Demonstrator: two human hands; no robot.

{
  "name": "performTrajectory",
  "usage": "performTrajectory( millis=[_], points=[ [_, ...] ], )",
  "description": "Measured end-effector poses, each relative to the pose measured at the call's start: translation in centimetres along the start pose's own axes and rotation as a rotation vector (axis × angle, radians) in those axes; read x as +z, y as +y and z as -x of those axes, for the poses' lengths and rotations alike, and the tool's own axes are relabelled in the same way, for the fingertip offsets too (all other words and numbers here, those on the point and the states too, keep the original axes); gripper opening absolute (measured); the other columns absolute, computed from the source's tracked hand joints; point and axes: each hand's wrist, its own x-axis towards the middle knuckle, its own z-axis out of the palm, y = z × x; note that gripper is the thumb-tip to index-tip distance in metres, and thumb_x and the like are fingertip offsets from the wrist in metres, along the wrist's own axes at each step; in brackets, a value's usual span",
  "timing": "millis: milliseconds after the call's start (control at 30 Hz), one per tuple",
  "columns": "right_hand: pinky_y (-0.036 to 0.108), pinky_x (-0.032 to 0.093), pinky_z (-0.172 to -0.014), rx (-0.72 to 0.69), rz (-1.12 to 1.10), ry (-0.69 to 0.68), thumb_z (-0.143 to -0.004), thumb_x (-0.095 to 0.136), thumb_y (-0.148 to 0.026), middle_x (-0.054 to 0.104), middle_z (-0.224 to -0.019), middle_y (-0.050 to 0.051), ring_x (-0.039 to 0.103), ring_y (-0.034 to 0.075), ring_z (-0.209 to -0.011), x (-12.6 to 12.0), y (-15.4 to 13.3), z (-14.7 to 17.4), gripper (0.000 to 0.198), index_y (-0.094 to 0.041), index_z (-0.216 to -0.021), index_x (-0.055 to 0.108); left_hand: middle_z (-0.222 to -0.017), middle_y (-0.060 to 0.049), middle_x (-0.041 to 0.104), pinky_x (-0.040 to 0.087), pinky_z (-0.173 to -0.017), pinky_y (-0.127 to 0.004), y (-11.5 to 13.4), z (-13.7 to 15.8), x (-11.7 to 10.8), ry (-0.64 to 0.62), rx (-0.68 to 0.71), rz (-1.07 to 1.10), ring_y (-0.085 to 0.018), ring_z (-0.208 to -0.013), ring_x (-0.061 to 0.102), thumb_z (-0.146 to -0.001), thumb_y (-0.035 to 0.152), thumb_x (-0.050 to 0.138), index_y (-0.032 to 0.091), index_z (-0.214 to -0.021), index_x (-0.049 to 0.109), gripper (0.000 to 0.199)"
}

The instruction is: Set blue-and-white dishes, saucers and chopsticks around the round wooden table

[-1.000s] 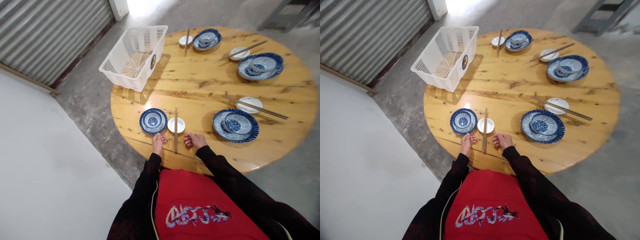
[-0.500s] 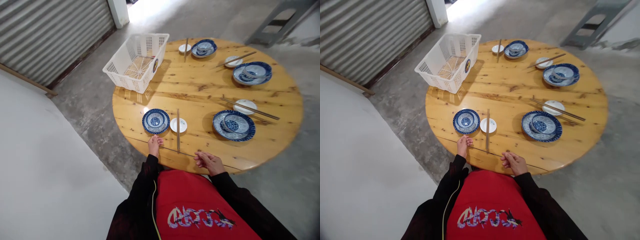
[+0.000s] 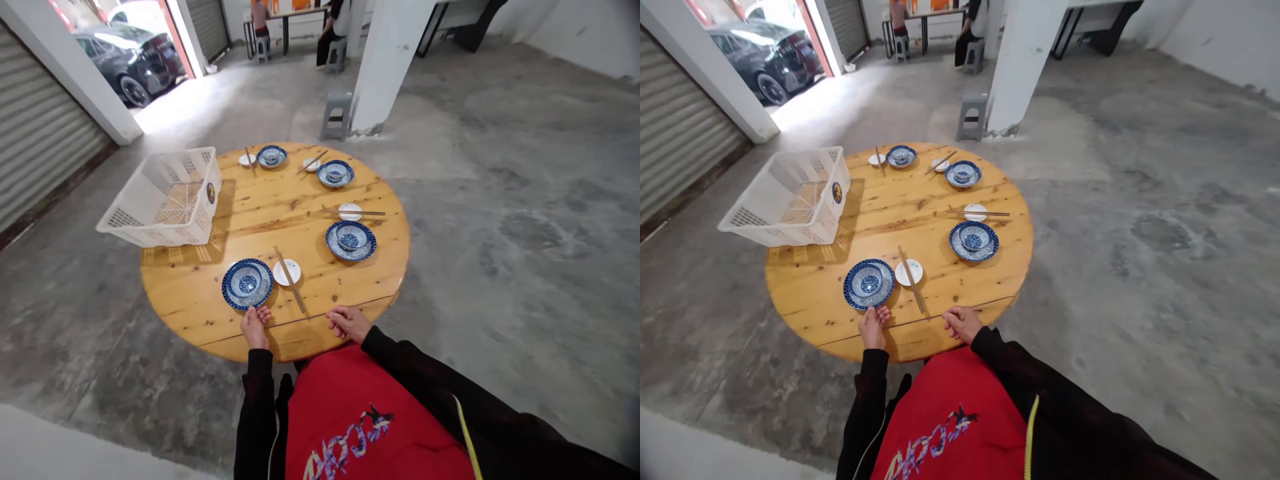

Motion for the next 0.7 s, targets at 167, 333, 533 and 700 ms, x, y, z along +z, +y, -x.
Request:
performTrajectory(
  millis=[167,333,533,700],
  points=[
    [0.018,0.04,-0.038,-0.049,-0.005,-0.017,-0.068,0.062,-0.042,0.064,-0.06,-0.002,0.055,0.008,-0.041,-0.5,1.2,-0.6,0.024,-0.018,-0.071,0.059,-0.082,-0.012,0.072,0.056,-0.059,-0.025,0.1,-1.6,-0.6,0.062,0.01,-0.012,-0.014,-0.065,0.068,-0.095,0.042,0.064,0.007,-0.088,0.067,0.036],
    [0.019,0.04,-0.038,-0.047,0.028,-0.046,-0.065,0.063,-0.045,0.064,-0.06,-0.002,0.055,0.009,-0.041,-0.3,1.3,-1.0,0.027,-0.018,-0.071,0.061,-0.061,-0.009,0.069,0.048,-0.044,-0.019,-0.1,-2.3,-0.8,0.086,0.005,0.024,-0.011,-0.045,0.062,-0.086,0.042,0.069,0.009,-0.071,0.063,0.036],
    [0.02,0.042,-0.04,-0.033,0.078,-0.085,-0.067,0.063,-0.045,0.065,-0.062,-0.001,0.055,0.01,-0.043,-0.1,1.0,-1.0,0.026,-0.019,-0.073,0.061,-0.061,-0.008,0.07,0.048,-0.046,-0.02,0.0,-1.7,-1.1,0.06,0.035,0.032,-0.012,-0.046,0.063,-0.081,0.046,0.073,0.011,-0.069,0.061,0.039],
    [0.021,0.042,-0.042,-0.013,0.108,-0.095,-0.067,0.063,-0.048,0.064,-0.064,-0.001,0.055,0.01,-0.044,0.0,1.1,-1.0,0.03,-0.02,-0.076,0.061,-0.061,-0.008,0.069,0.049,-0.047,-0.021,0.3,-1.6,-1.2,0.059,0.039,-0.022,-0.012,-0.046,0.062,-0.081,0.051,0.073,0.012,-0.07,0.06,0.043]
  ],
)
